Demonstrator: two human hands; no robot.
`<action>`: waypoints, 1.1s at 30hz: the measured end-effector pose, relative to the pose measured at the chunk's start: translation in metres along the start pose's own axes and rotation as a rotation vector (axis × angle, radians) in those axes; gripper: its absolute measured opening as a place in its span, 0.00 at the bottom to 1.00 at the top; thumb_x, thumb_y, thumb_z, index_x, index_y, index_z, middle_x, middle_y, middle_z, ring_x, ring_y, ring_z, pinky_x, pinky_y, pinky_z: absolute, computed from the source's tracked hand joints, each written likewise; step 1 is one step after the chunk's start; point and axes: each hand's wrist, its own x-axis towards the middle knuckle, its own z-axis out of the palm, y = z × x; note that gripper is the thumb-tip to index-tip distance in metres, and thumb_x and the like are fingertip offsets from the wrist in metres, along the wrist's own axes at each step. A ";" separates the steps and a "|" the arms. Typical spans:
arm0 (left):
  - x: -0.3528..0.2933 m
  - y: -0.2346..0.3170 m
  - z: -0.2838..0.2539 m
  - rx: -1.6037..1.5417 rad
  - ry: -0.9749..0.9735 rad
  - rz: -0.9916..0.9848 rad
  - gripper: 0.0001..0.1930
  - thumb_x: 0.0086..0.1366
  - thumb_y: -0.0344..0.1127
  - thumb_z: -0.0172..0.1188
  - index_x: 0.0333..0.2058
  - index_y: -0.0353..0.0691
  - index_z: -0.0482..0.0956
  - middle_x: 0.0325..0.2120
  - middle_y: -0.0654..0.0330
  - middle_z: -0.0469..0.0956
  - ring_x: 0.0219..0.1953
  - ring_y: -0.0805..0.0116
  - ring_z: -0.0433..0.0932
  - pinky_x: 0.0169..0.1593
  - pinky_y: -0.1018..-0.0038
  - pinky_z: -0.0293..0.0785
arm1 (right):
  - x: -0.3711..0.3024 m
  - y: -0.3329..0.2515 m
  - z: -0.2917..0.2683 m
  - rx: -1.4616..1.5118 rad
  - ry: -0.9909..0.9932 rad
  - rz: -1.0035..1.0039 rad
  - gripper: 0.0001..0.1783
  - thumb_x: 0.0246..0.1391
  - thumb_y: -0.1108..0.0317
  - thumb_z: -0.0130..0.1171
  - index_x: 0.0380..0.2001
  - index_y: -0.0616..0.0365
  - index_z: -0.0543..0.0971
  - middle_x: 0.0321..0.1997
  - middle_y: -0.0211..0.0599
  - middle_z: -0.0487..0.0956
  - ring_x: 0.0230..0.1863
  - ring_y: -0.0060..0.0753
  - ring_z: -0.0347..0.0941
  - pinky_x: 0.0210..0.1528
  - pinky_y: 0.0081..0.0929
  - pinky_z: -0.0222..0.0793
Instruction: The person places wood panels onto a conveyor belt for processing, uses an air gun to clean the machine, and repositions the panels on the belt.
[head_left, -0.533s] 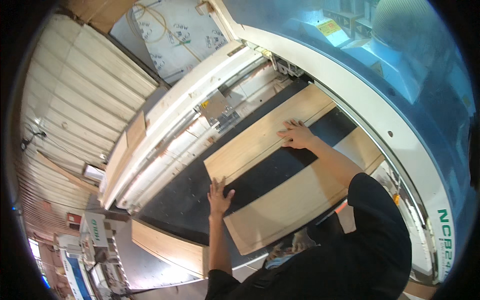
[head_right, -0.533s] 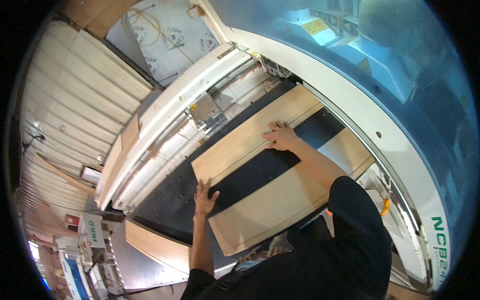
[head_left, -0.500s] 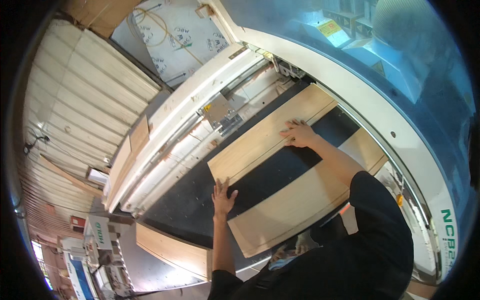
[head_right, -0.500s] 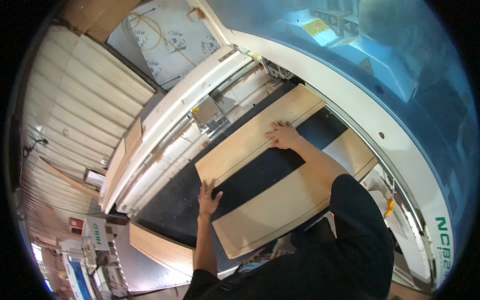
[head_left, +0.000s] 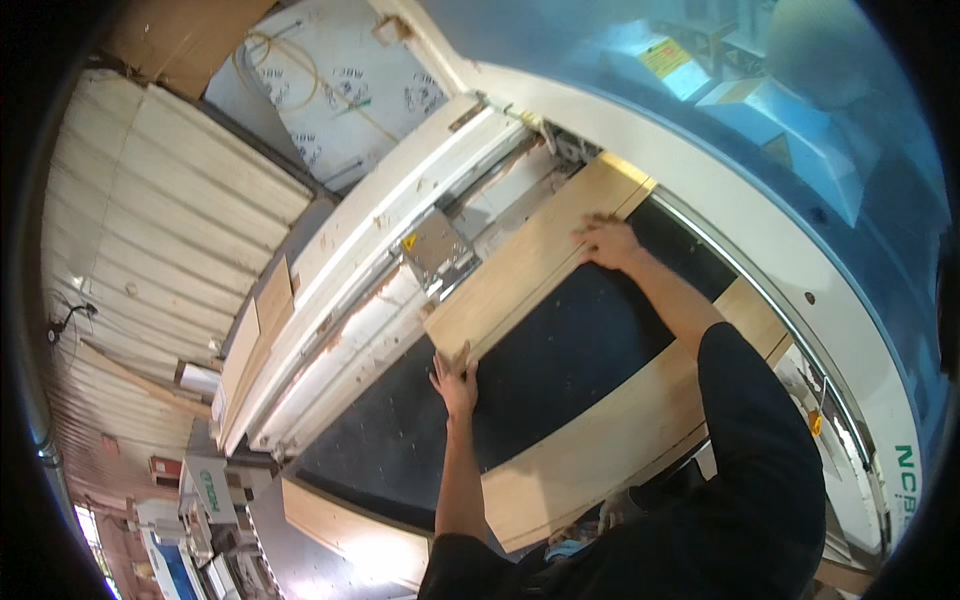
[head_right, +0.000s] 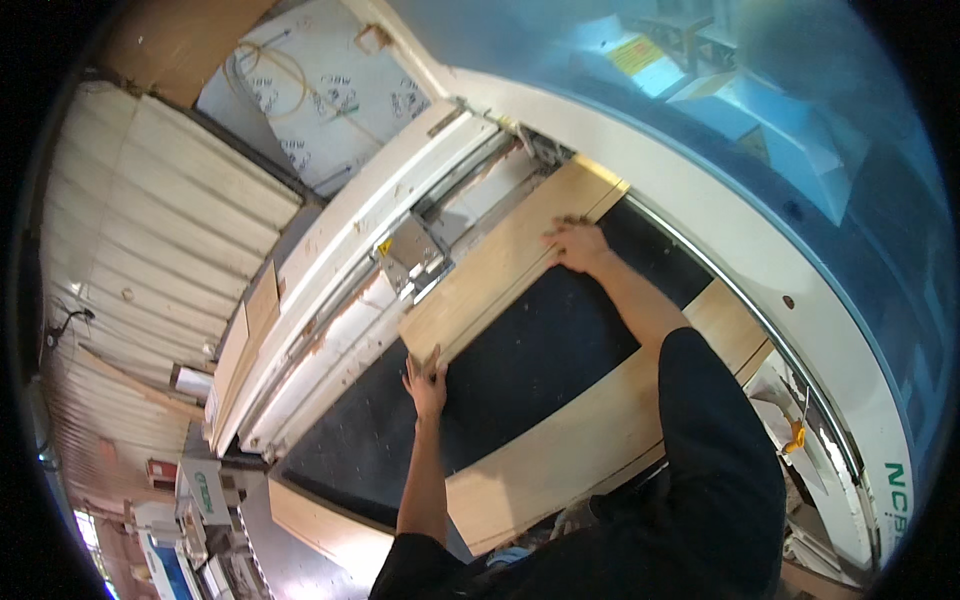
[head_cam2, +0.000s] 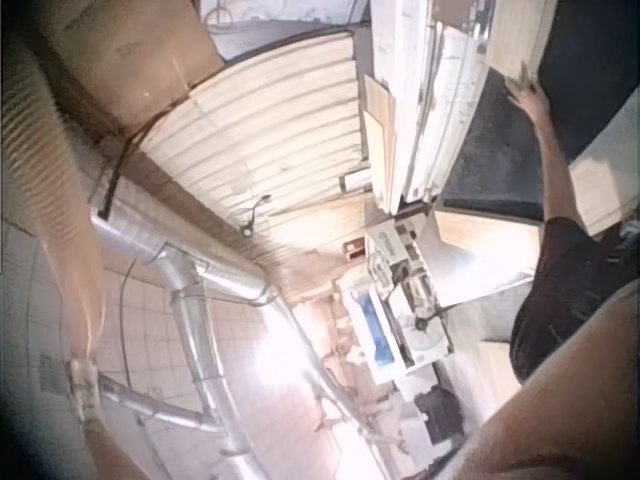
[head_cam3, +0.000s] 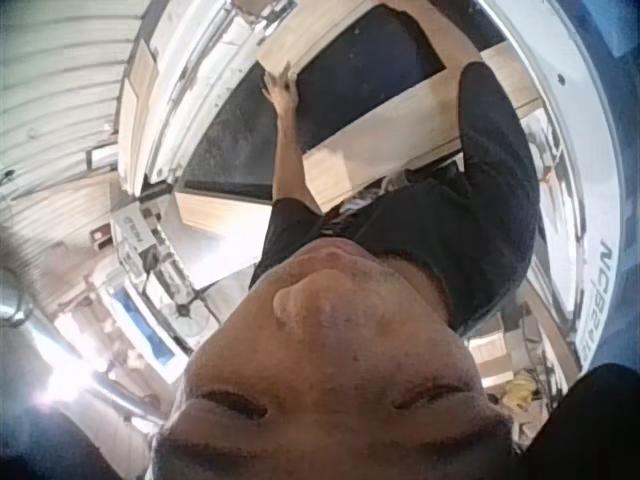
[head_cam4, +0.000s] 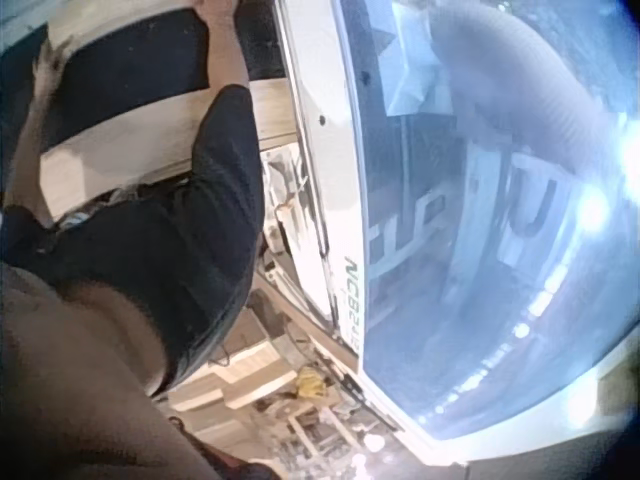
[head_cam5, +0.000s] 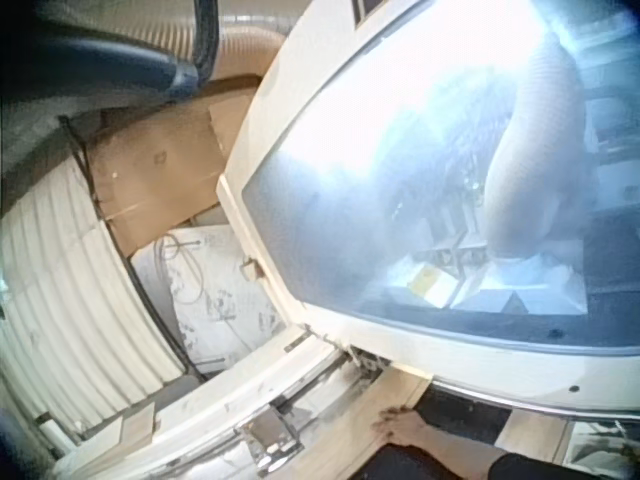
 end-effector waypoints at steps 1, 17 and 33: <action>0.006 0.006 0.005 -0.009 -0.001 0.013 0.26 0.70 0.53 0.62 0.66 0.72 0.75 0.74 0.36 0.54 0.76 0.39 0.52 0.73 0.35 0.44 | 0.000 0.014 -0.002 0.053 -0.015 0.040 0.36 0.52 0.42 0.71 0.65 0.22 0.77 0.80 0.28 0.61 0.80 0.41 0.52 0.78 0.43 0.51; 0.045 0.054 0.029 -0.100 0.228 0.038 0.37 0.60 0.47 0.73 0.68 0.55 0.71 0.68 0.40 0.66 0.72 0.41 0.62 0.73 0.48 0.54 | -0.010 0.017 0.022 -0.035 0.248 0.482 0.54 0.50 0.20 0.59 0.76 0.25 0.60 0.78 0.81 0.39 0.80 0.82 0.31 0.79 0.64 0.29; 0.039 0.052 0.038 -0.021 0.307 0.026 0.37 0.65 0.58 0.67 0.70 0.59 0.68 0.70 0.43 0.66 0.72 0.40 0.62 0.74 0.45 0.53 | -0.011 -0.014 0.037 -0.041 0.183 0.382 0.71 0.40 0.11 0.56 0.78 0.45 0.54 0.76 0.87 0.40 0.80 0.81 0.28 0.79 0.66 0.24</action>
